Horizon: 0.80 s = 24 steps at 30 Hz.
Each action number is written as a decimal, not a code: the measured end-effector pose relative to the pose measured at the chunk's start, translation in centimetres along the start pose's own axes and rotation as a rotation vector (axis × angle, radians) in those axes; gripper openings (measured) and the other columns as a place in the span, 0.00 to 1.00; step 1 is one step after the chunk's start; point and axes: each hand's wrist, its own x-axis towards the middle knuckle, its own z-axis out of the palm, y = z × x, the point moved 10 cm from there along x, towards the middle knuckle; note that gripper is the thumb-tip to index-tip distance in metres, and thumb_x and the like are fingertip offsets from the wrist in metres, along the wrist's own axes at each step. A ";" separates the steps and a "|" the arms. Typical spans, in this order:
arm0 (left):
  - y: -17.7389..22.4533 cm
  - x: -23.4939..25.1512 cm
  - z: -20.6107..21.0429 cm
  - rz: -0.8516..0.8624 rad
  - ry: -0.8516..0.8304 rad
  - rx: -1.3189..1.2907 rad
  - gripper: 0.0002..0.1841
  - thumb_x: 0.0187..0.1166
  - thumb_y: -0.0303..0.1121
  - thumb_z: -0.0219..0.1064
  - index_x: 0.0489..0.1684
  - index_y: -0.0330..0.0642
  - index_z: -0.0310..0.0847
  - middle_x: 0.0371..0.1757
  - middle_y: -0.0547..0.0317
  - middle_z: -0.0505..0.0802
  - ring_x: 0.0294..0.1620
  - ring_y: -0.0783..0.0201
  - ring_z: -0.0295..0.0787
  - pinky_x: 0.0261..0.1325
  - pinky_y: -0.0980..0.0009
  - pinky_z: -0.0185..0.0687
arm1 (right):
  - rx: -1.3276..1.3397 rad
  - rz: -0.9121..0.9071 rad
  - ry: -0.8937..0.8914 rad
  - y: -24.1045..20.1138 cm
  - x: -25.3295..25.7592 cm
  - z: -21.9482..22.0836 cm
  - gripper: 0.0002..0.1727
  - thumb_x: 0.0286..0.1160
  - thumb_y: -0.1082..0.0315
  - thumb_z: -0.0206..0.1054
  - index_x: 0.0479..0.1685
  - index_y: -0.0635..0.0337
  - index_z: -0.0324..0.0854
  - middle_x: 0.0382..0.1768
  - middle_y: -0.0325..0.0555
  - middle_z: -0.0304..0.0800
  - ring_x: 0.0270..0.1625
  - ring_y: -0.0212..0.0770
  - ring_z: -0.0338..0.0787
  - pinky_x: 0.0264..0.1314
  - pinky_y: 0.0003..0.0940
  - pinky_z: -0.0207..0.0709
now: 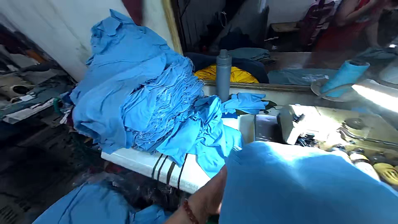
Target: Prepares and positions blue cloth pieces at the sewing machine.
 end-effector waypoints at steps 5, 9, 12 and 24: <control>5.4 -2.7 -6.4 0.392 0.112 -0.202 0.31 0.57 0.72 0.74 0.45 0.56 0.92 0.45 0.65 0.98 0.49 0.69 0.96 0.54 0.68 0.93 | 0.149 0.234 0.057 7.8 3.2 0.2 0.17 0.71 0.49 0.75 0.59 0.22 0.85 0.53 0.01 0.90 0.57 0.05 0.85 0.63 0.13 0.81; 8.3 -5.0 -7.8 0.513 -0.040 -0.044 0.17 0.67 0.53 0.78 0.51 0.59 0.95 0.50 0.68 0.98 0.55 0.73 0.94 0.63 0.71 0.88 | 0.304 0.284 0.160 11.9 5.0 0.9 0.06 0.67 0.51 0.77 0.40 0.25 0.89 0.36 0.11 0.93 0.38 0.11 0.88 0.44 0.13 0.84; 9.8 -5.9 -9.0 0.531 0.018 -0.001 0.19 0.67 0.61 0.74 0.47 0.63 0.96 0.47 0.70 0.98 0.51 0.74 0.95 0.58 0.71 0.90 | 0.370 0.199 0.078 12.2 6.6 2.4 0.05 0.73 0.54 0.75 0.43 0.26 0.90 0.39 0.10 0.93 0.41 0.10 0.88 0.47 0.12 0.83; 18.9 -5.7 -1.7 0.419 0.157 1.378 0.08 0.60 0.30 0.81 0.34 0.47 0.89 0.27 0.76 0.94 0.28 0.88 0.89 0.32 0.88 0.85 | 0.133 -0.031 -0.186 8.9 14.8 2.4 0.09 0.78 0.75 0.63 0.44 0.51 0.87 0.34 0.20 0.93 0.37 0.13 0.89 0.43 0.11 0.84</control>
